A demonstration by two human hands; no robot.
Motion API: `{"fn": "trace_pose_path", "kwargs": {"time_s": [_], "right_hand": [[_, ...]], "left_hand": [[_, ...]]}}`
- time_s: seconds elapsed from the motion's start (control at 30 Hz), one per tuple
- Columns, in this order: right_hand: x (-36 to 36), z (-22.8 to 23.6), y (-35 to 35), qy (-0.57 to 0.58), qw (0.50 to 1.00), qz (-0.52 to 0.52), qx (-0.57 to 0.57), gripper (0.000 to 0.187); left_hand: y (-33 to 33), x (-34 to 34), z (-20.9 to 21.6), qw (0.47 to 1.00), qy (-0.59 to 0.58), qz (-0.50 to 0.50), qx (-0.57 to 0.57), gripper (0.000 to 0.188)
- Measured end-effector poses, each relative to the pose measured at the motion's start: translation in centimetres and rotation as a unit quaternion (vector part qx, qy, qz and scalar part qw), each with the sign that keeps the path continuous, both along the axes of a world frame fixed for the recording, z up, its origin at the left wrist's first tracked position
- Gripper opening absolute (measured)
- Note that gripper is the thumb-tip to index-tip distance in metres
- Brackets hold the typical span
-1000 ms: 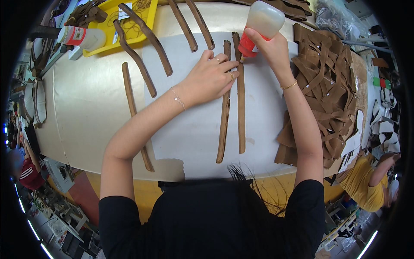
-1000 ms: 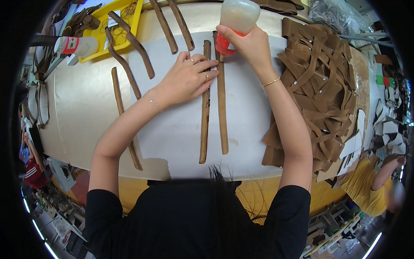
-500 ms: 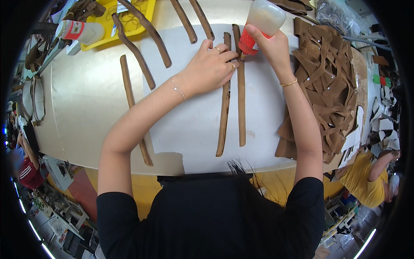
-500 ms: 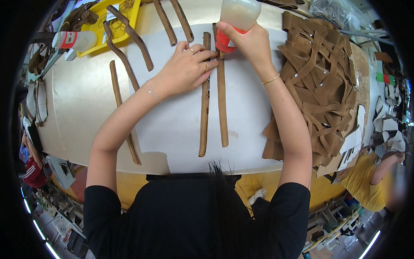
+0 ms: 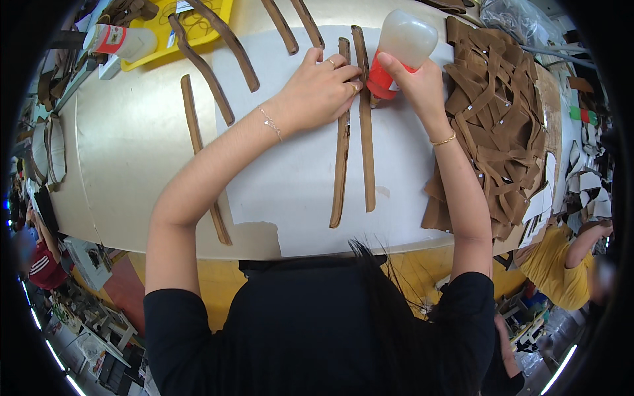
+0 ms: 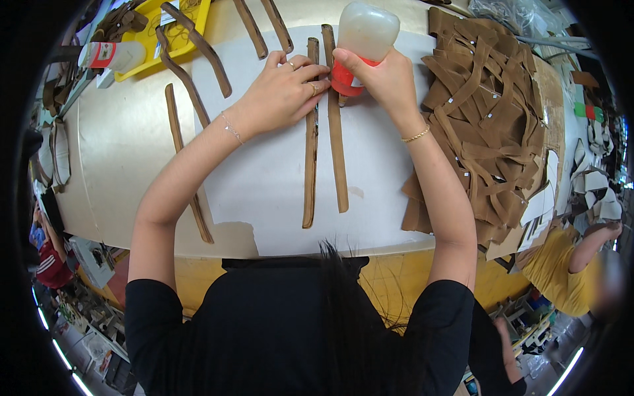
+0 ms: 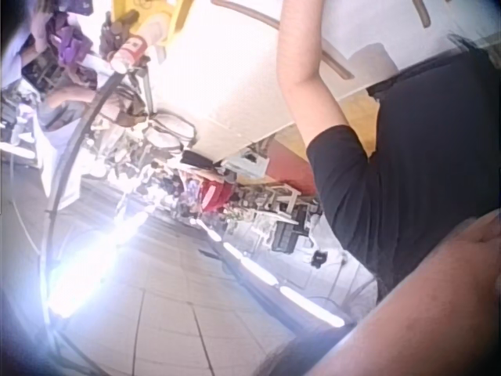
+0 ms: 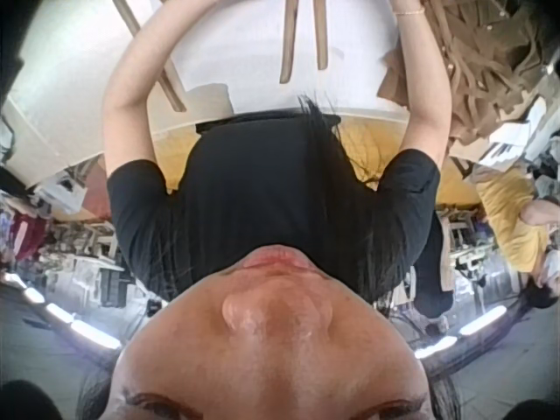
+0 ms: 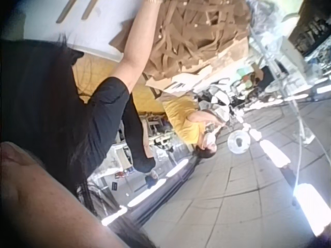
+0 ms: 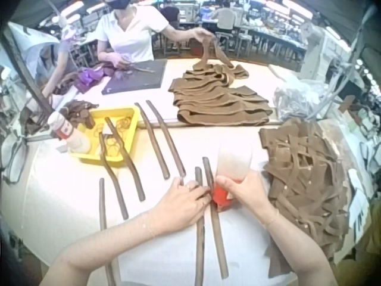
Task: The person applies glue from a red-capped bottle along the length of several brown leather straps laid on a white work surface. The person repeatedly picks up straps, applies glue, and places them back down, working one at a time.
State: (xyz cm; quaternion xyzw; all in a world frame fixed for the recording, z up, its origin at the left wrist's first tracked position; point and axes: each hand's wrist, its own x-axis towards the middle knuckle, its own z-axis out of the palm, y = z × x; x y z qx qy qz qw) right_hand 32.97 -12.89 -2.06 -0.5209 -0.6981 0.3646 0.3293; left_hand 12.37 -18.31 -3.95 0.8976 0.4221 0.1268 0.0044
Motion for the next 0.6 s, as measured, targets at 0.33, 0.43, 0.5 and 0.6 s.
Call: {"fn": "trace_pose_path", "kwargs": {"time_s": [0.33, 0.43, 0.5, 0.6], "right_hand": [[0.5, -0.9, 2.8, 0.085, 0.994, -0.063, -0.033, 0.061], [0.0, -0.9, 2.6, 0.080, 0.995, -0.059, -0.028, 0.060], [-0.2, -0.6, 2.4, 0.087, 0.994, -0.052, -0.029, 0.060], [-0.2, -0.5, 2.2, 0.097, 0.994, -0.043, -0.039, 0.058]], "left_hand": [[-4.5, 0.8, 1.0, 0.998, -0.016, -0.044, -0.035, 0.028], [-5.2, 0.8, 0.7, 0.997, -0.027, -0.056, -0.041, 0.029], [-5.5, 0.7, 0.5, 0.997, -0.031, -0.063, -0.042, 0.030], [-5.7, 0.4, 0.5, 0.996, -0.032, -0.060, -0.055, 0.031]]}}
